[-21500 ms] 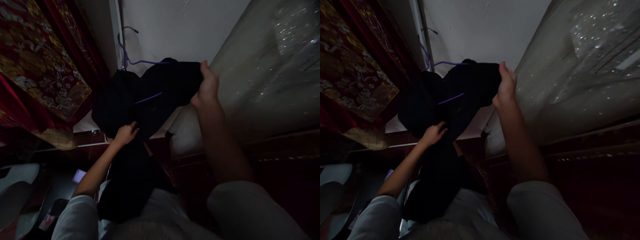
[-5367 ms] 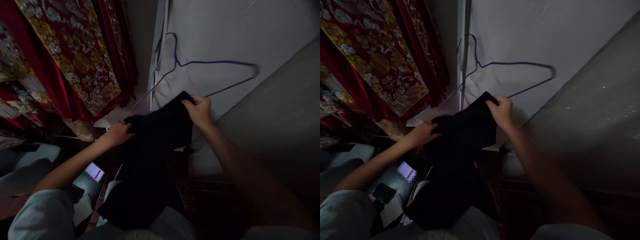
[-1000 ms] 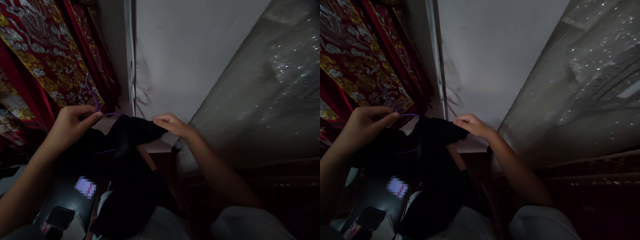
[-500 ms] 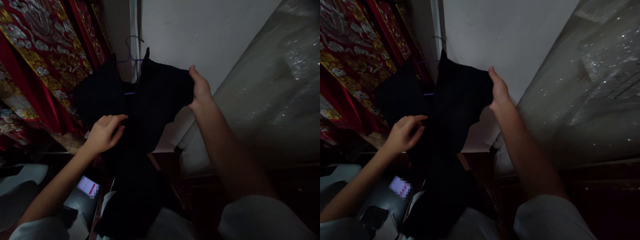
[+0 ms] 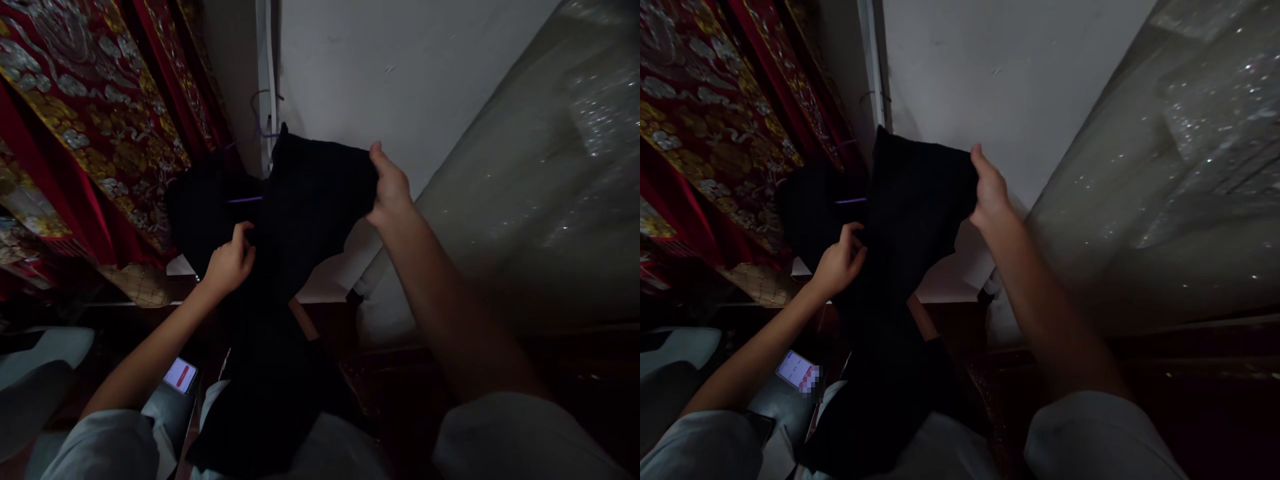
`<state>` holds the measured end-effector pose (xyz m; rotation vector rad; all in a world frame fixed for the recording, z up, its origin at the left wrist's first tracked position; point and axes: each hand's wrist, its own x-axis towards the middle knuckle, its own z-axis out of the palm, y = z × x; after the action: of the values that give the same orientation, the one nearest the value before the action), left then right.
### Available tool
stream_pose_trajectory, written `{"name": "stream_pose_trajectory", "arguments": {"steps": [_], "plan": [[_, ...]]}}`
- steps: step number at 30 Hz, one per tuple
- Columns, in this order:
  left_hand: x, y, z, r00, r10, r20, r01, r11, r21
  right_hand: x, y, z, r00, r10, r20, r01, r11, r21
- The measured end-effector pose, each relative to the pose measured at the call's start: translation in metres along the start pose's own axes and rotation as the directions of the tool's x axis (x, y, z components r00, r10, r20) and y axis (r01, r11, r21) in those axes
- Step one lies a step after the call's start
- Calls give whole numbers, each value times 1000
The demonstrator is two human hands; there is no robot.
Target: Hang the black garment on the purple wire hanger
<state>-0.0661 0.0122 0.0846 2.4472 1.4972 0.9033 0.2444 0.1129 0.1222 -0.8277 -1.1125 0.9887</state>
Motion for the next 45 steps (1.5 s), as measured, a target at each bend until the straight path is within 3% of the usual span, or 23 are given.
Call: {"name": "stream_pose_trajectory", "arguments": {"steps": [7,10,12,13,15,17,18,19,21,23,26,29,34,41,45], "plan": [[-1,0,15,995,0,96,-10,994,108,-34,6,-22,999,40,16,-39,998,-45],[-13,-3,21,995,24,94,-28,999,42,-40,15,-37,999,35,-8,-36,995,-96],[-24,-3,25,999,33,41,-31,999,-38,-40,21,-49,994,-33,-107,13,984,-179],[-29,-3,29,1000,31,3,-30,997,-77,-41,22,-53,978,-95,-187,47,969,-243],[-37,0,39,996,6,-85,-18,989,-150,-51,23,-52,901,-254,-353,107,916,-386],[-42,5,54,980,-62,-191,14,971,-241,-75,21,-36,814,-383,-436,160,871,-465],[-42,8,61,961,-112,-254,32,955,-296,-91,21,-22,800,-399,-447,190,876,-442],[-42,10,68,933,-170,-318,48,933,-357,-108,24,-4,820,-385,-423,223,896,-384],[-41,14,80,860,-294,-418,66,875,-479,-144,37,33,924,-279,-260,232,952,-200],[-42,13,86,799,-393,-455,76,817,-572,-173,59,64,999,-51,-18,51,998,-40],[-49,7,89,767,-493,-411,99,724,-683,-196,92,84,969,227,100,-237,966,100],[-58,3,91,773,-554,-310,140,625,-768,-200,105,83,940,333,78,-341,929,144],[-62,14,97,814,-548,-192,181,554,-812,-196,93,82,949,305,75,-314,929,196],[-62,32,90,854,-480,-202,119,558,-821,-201,91,84,959,281,48,-284,929,240],[-63,34,91,877,-426,-222,65,563,-824,-200,90,79,963,268,36,-270,947,176]]}}
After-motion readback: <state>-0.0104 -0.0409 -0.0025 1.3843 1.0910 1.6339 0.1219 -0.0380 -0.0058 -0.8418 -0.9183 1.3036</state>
